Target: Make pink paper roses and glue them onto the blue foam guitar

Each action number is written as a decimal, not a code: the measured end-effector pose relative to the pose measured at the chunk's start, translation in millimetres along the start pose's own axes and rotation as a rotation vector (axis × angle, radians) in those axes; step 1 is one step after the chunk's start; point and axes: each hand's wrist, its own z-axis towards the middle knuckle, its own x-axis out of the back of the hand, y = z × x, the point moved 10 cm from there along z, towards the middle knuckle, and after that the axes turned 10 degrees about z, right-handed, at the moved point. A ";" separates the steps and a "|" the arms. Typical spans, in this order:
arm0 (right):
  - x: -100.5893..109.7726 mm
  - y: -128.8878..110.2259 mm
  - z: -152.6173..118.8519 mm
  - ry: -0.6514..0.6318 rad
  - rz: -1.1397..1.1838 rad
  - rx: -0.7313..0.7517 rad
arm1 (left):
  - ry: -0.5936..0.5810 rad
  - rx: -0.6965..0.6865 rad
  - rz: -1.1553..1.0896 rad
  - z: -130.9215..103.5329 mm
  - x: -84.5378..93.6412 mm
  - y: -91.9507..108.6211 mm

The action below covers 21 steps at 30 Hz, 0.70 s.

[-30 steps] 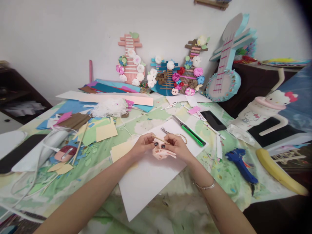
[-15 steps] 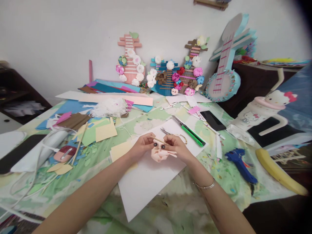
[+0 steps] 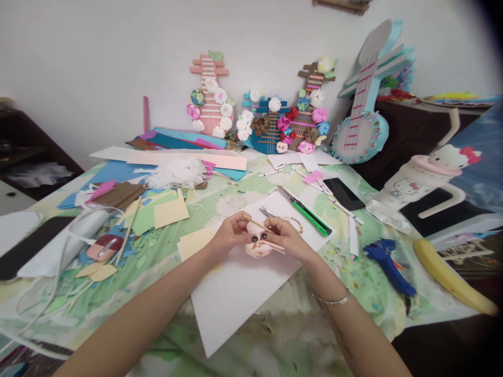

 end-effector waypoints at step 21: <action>11.9 -27.4 -3.5 0.225 -0.484 0.182 | 0.200 0.001 0.344 -0.9 20.2 2.2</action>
